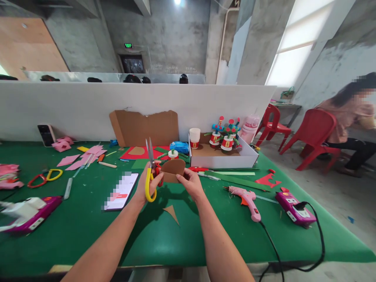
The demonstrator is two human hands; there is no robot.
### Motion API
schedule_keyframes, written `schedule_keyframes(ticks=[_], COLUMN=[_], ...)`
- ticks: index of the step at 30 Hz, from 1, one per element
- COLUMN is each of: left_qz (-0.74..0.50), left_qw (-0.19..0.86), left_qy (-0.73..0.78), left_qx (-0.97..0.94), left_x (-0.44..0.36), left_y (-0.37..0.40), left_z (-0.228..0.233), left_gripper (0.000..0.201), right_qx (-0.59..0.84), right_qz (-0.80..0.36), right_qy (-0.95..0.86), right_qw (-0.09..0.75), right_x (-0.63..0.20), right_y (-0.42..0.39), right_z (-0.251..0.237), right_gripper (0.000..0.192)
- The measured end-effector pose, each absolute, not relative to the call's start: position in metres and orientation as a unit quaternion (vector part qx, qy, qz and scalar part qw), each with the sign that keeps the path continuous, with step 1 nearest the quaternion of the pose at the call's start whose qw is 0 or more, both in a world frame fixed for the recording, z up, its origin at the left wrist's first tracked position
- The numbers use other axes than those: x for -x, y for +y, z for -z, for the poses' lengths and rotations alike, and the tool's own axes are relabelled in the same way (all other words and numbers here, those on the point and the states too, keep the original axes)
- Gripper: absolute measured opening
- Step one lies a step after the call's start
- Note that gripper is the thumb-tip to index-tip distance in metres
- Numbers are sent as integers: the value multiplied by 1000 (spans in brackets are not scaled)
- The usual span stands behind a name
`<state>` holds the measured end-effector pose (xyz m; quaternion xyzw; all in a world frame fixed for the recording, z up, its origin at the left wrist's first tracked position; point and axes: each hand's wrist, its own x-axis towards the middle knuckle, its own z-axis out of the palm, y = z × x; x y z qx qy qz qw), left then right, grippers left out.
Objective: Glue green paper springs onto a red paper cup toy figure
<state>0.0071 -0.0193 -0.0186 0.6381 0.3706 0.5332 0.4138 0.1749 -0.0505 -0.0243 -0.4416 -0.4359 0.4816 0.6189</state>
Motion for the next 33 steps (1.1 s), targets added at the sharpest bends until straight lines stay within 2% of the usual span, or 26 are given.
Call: schedule_keyframes(ticks=[5,9,12,14,16,19,25,33], left_qz=[-490,-529,-533,-490,-414,-276,-45,-4], left_qw=[472,489,443,417,382,263,100,39], left_qy=[309,302,353,393,437,483,455,453], left_qx=[-664,-625,-629,-657,-701,-788,-884,-891], left_x=[-17,-28,-29,-25,-20,-14,-15,-18], left_y=[-24,-28,-29,-30,-32,-39,-53,-54], left_z=[25,28,29,28,24,13,-2,-5], left_gripper=[39,44,40,33,27,30,29,27], right_qx=[417,377,369,381,392,403,413,421], right_qz=[-396,-451,-476,-449,-400,-342,-312,-341], right_qy=[-357,-357,-397,-389,-347,-271,-242,-329], right_qw=[736,726,693,708,752,805,820,774], right_x=[-174,-161,-155,-160,-171,-190,-198,-184], right_y=[-47,-46,-44,-42,-40,-40,-44,-46], right_z=[27,33,38,38,36,30,22,21], right_gripper=[28,33,38,38,38,38,44,37])
